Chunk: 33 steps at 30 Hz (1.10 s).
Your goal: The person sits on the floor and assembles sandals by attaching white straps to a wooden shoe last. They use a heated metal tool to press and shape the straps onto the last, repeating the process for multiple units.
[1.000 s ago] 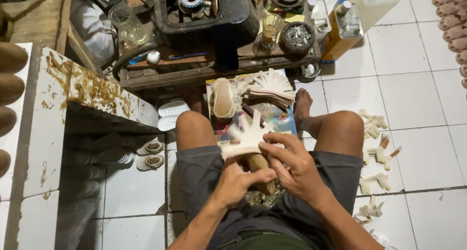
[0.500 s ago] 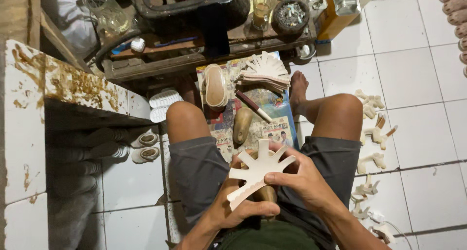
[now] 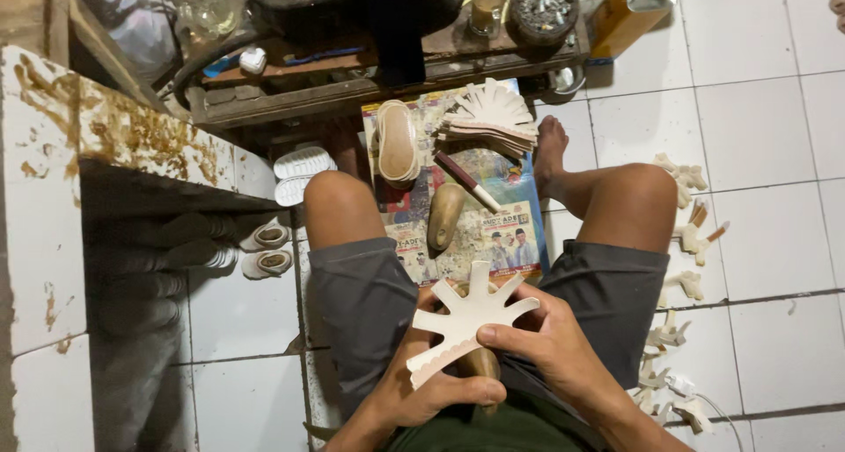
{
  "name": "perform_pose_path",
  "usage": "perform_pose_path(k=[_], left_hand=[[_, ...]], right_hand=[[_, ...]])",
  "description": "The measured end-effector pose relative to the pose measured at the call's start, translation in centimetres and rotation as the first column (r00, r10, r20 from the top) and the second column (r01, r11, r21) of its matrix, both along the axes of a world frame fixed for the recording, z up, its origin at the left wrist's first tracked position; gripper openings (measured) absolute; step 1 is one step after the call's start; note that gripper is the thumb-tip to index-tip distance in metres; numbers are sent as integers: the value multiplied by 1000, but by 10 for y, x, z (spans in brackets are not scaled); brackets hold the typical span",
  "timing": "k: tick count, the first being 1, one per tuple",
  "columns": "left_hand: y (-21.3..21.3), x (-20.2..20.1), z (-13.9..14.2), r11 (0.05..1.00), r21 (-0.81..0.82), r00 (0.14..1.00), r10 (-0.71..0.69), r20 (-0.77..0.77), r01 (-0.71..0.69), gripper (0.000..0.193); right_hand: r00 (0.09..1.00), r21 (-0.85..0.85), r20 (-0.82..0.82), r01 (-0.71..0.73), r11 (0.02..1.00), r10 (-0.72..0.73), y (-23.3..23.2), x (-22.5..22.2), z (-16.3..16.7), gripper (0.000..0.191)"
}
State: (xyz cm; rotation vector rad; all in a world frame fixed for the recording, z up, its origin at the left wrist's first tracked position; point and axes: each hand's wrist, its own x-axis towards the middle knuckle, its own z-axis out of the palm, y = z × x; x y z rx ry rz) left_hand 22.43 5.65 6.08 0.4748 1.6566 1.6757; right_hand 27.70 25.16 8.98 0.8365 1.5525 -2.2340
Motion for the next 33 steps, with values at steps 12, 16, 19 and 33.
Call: perform_pose_path(k=[12,16,19,33], left_hand=[[-14,34,0,986,122,968,82,238,-114,97],[-18,55,-10,970,192,943,81,322,-149,92],[-23,65,-16,964,213,932,76,354,-160,88],[-31,77,-24,969,215,906,23,422,-125,71]], right_hand=[[989,54,85,-130,990,125,-9,31,-10,34],[978,50,122,-174,984,167,-14,47,-4,41],[974,-32,164,-153,988,156,-16,55,0,46],[976,-34,126,-173,984,176,-22,80,-17,45]])
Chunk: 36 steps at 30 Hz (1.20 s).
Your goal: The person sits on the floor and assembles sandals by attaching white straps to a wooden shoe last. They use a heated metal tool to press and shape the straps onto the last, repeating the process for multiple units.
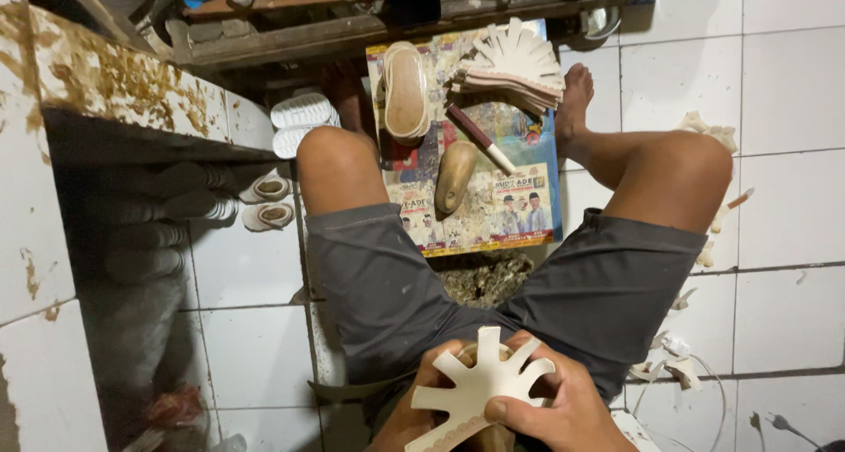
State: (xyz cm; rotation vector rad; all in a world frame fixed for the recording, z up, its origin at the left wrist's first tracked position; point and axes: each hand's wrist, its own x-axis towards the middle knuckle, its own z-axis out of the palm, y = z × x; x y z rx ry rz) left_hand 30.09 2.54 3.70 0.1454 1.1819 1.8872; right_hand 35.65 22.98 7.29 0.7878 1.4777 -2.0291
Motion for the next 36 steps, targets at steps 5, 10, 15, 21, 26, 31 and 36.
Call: perform_pose_path(k=[5,10,15,21,26,31,36], left_hand=[[-5,1,4,999,-22,999,-26,28,27,65],[-15,-5,20,978,-167,984,-100,147,125,59],[-13,-15,28,961,-237,967,-86,238,144,51],[-15,-27,34,943,-269,974,-153,165,194,51],[-15,-25,36,939,-289,970,-130,206,187,53],[-13,-19,37,971,-204,968,-75,241,126,56],[-14,-18,41,967,-205,959,-91,267,149,56]], right_hand=[[1000,12,-9,-10,1000,10,2,5,-4,48],[1000,-9,13,-15,1000,16,2,6,-4,49],[999,-20,-4,-49,999,49,5,2,-4,51],[996,-110,79,-37,993,46,5,-4,-5,68],[992,-185,124,41,982,-18,2,-6,-5,72],[997,-178,82,15,984,-1,2,-5,-2,62],[1000,-155,26,-10,988,15,1,-3,0,50]])
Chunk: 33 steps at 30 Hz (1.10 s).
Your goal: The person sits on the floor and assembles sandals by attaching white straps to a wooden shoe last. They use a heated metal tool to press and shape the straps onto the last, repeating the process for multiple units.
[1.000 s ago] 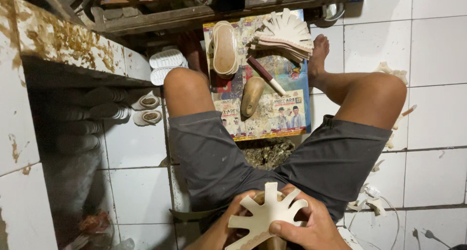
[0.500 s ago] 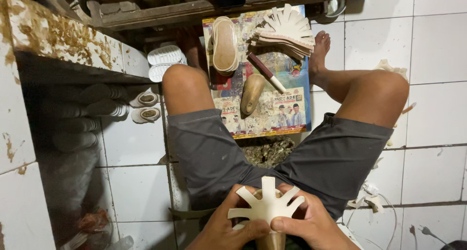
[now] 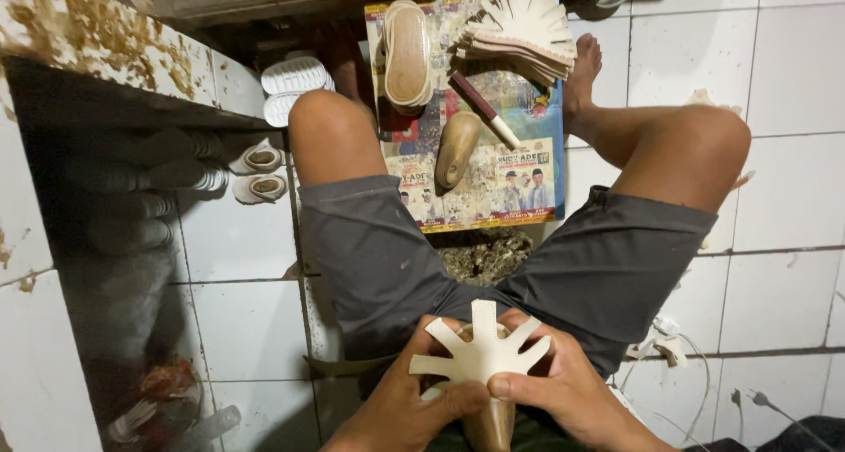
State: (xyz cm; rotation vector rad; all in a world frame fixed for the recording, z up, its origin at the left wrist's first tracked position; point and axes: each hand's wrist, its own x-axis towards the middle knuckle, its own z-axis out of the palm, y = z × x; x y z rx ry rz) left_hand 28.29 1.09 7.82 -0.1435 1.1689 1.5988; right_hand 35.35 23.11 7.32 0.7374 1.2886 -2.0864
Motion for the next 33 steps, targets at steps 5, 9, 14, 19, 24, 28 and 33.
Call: perform_pose_path(k=[5,9,14,19,24,28,33], left_hand=[[-3,0,-2,999,-5,994,-41,-102,41,57],[-5,3,-7,996,-36,978,-82,-193,77,60],[-6,9,-11,998,-38,996,-48,-74,45,60],[-8,12,-15,1000,1,995,-22,-94,23,61],[-7,11,-18,1000,24,993,2,-116,1,63],[-7,10,-14,1000,13,999,8,-48,-7,59],[-6,10,-7,998,29,998,60,9,-61,56]], right_hand=[[1000,-17,-10,4,1000,-5,-1,1,2,56],[1000,-34,-7,0,999,0,-1,1,5,60],[999,-4,21,-38,999,38,-1,-1,6,57],[997,-3,45,-58,998,58,0,-4,5,53],[994,3,-8,-104,995,105,2,-10,5,48],[991,11,-46,-122,992,122,3,-13,3,47],[992,-24,-64,-109,994,107,3,-11,-2,48]])
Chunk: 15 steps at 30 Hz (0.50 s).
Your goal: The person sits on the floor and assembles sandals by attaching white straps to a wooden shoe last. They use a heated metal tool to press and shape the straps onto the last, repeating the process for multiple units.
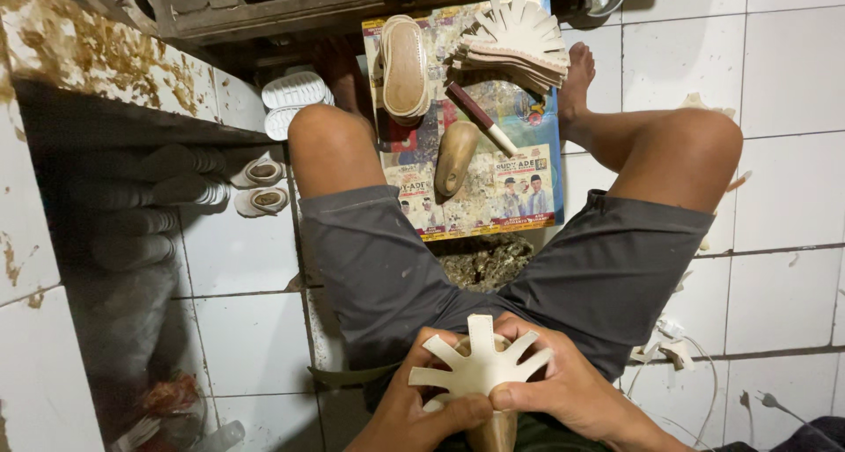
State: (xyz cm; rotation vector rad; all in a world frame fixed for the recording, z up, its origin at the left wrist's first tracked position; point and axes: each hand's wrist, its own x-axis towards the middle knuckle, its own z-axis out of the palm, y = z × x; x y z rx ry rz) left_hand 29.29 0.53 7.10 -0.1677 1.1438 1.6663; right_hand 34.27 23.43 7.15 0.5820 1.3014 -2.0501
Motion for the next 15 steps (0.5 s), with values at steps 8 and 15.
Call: perform_pose_path(k=[8,15], left_hand=[[0,-1,3,1000,-19,1000,-4,-9,3,54],[-3,8,-3,996,-8,993,86,84,-86,56]], right_hand=[[996,5,-90,14,1000,-13,-1,0,-2,58],[986,93,-166,0,996,15,1,0,-4,78]])
